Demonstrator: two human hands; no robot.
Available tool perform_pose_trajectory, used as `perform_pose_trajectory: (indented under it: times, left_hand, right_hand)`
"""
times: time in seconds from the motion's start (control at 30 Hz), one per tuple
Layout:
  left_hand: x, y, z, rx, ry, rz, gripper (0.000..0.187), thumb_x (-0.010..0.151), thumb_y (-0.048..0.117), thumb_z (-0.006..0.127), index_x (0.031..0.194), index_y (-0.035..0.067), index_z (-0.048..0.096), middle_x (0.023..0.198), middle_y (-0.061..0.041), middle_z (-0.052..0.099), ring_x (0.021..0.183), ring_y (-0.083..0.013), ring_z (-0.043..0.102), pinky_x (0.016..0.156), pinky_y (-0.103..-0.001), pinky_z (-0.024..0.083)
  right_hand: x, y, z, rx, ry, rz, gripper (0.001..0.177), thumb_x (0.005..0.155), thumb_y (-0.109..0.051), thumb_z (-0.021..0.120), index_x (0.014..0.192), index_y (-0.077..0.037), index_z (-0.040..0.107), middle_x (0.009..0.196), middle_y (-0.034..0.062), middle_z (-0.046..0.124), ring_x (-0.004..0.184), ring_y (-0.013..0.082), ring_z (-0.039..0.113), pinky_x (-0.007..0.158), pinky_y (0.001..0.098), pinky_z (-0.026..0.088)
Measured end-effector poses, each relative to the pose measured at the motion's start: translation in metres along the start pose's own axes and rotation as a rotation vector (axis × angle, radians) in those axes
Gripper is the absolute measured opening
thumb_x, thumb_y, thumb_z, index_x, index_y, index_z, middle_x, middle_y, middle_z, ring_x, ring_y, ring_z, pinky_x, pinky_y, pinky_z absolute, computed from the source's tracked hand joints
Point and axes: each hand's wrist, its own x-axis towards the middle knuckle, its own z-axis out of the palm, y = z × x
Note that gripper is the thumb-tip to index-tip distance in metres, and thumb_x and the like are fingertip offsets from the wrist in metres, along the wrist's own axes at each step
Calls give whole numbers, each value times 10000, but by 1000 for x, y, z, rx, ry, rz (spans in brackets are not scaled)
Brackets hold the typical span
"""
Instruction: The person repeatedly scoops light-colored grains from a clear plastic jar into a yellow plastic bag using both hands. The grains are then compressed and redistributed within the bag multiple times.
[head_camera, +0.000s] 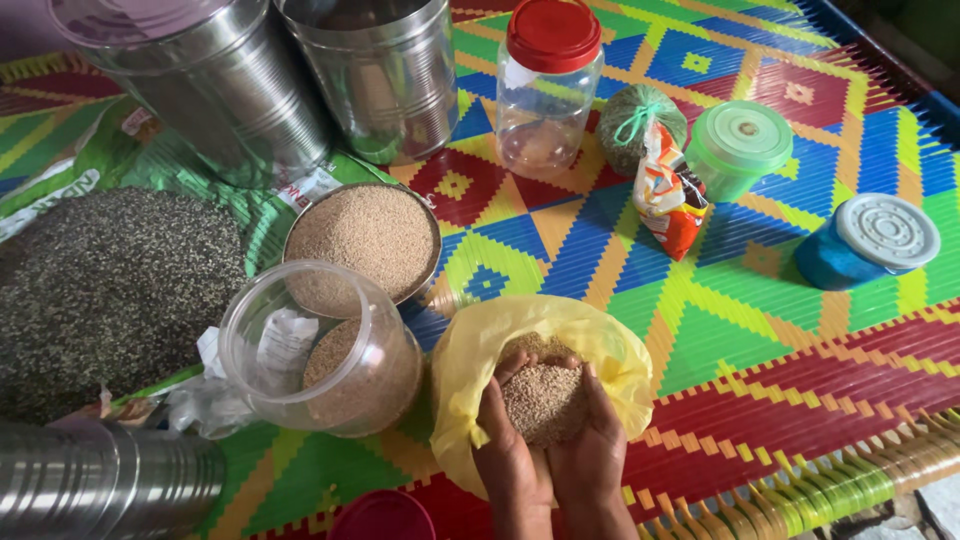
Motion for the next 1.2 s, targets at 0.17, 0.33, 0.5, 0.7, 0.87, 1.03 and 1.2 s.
perform_pose_trajectory:
  times: [0.17, 0.33, 0.5, 0.7, 0.87, 1.03, 1.2]
  left_hand:
    - [-9, 6, 19, -39, 10, 34, 454, 1018, 399, 550, 1151, -16, 677, 1108, -162, 716, 992, -272, 701, 893, -436, 582]
    - [-27, 32, 48, 59, 12, 80, 531, 1016, 429, 503, 1148, -48, 696, 1095, -151, 738, 1000, -245, 718, 903, -403, 583]
    - [-43, 70, 73, 57, 25, 90, 538, 1022, 418, 471, 1124, -53, 710, 1048, -186, 756, 952, -268, 735, 884, -415, 588]
    - [-28, 143, 89, 1, -2, 271, 487, 1052, 377, 463, 1112, -41, 706, 1092, -172, 733, 1002, -264, 707, 914, -413, 577]
    - [9, 212, 94, -13, 48, 403, 472, 1068, 363, 430, 1117, -6, 720, 1150, -122, 719, 1063, -233, 696, 985, -395, 558]
    - [50, 245, 72, -23, 113, 399, 448, 1074, 337, 407, 1124, 23, 723, 1136, -104, 704, 1036, -253, 694, 964, -420, 570]
    - [81, 239, 43, 24, 190, 372, 419, 1082, 305, 396, 1095, 12, 696, 1079, -131, 712, 967, -261, 721, 888, -402, 602]
  right_hand:
    - [-1, -7, 5, -9, -20, 6, 355, 1060, -310, 453, 1187, -42, 648, 1133, 149, 703, 1055, 303, 660, 977, 468, 506]
    - [-14, -18, 32, -25, -66, -16, 304, 1071, -273, 449, 1145, -54, 647, 1103, 112, 702, 1050, 282, 665, 970, 456, 511]
    - [-33, -16, 72, -92, -42, -5, 304, 1066, -265, 436, 1138, -59, 648, 1090, 102, 694, 1034, 276, 662, 962, 453, 514]
    - [-25, 27, 143, -149, -158, 127, 317, 1055, -269, 431, 1153, -69, 657, 1095, 107, 704, 1033, 262, 664, 987, 433, 500]
    - [3, 86, 200, -103, -365, 243, 291, 1074, -259, 462, 1129, -54, 662, 1078, 107, 702, 1014, 264, 673, 977, 448, 532]
    - [24, 128, 221, -139, -354, 324, 272, 1036, -213, 470, 1106, -47, 674, 1044, 135, 712, 988, 281, 686, 962, 449, 548]
    - [31, 151, 226, -399, -125, 217, 252, 981, -175, 539, 1084, -4, 693, 998, 159, 719, 856, 291, 713, 837, 431, 582]
